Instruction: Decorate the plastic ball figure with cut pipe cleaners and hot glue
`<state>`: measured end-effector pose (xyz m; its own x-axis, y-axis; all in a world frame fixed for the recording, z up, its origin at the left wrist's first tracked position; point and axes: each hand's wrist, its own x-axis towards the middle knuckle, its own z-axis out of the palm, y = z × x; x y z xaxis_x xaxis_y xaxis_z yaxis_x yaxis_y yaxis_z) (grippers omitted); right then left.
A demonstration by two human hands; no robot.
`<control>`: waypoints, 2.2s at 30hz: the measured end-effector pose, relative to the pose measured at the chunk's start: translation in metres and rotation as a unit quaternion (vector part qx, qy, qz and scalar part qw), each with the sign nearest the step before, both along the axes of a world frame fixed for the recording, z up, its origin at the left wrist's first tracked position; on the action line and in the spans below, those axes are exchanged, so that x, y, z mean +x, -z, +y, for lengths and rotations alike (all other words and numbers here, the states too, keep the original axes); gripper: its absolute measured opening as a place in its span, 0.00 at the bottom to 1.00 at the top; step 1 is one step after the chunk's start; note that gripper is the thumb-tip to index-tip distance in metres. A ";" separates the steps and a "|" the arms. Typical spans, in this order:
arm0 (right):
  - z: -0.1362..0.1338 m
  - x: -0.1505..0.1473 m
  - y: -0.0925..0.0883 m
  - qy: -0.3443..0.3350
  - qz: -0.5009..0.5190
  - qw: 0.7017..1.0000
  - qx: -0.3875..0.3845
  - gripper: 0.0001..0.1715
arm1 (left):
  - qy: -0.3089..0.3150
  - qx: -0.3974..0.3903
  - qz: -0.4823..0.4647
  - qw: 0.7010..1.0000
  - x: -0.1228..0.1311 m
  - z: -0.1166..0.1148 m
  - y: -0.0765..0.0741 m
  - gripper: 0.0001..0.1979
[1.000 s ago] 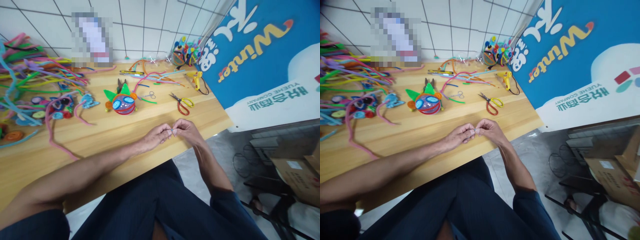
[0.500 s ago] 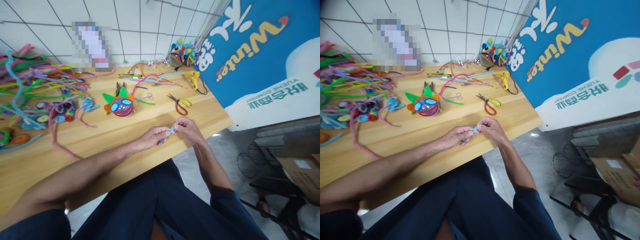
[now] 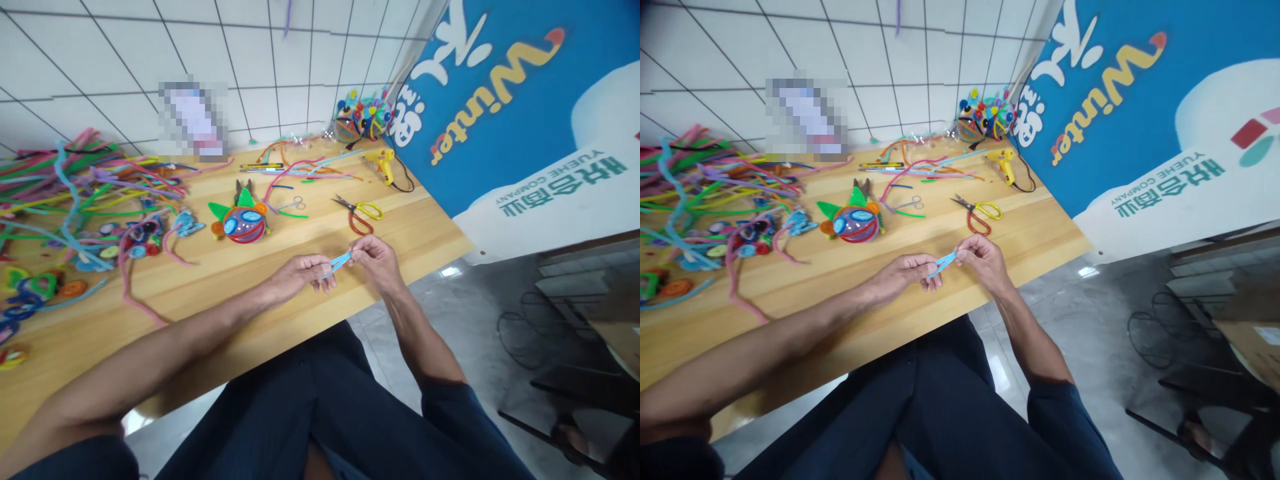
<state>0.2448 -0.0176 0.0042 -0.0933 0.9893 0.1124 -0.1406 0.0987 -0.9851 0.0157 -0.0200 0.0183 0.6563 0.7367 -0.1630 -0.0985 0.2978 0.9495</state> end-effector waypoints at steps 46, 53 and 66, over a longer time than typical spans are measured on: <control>-0.004 -0.071 0.001 -0.080 -0.137 0.981 0.114 0.09 | -0.118 0.145 0.128 0.974 -0.042 -0.029 0.003 0.18; -0.001 -0.075 -0.001 -0.109 -0.102 0.986 0.075 0.11 | -0.133 0.115 0.081 0.981 -0.046 -0.024 0.009 0.19; 0.003 -0.075 0.011 -0.055 -0.141 0.988 0.006 0.15 | -0.208 0.064 0.085 0.972 -0.043 -0.019 0.018 0.17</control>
<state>0.1699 -0.0148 -0.0066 -0.2296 0.9701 0.0782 0.1291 0.1100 -0.9855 -0.0276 -0.0387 -0.0001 0.2682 0.9543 -0.1317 -0.0241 0.1433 0.9894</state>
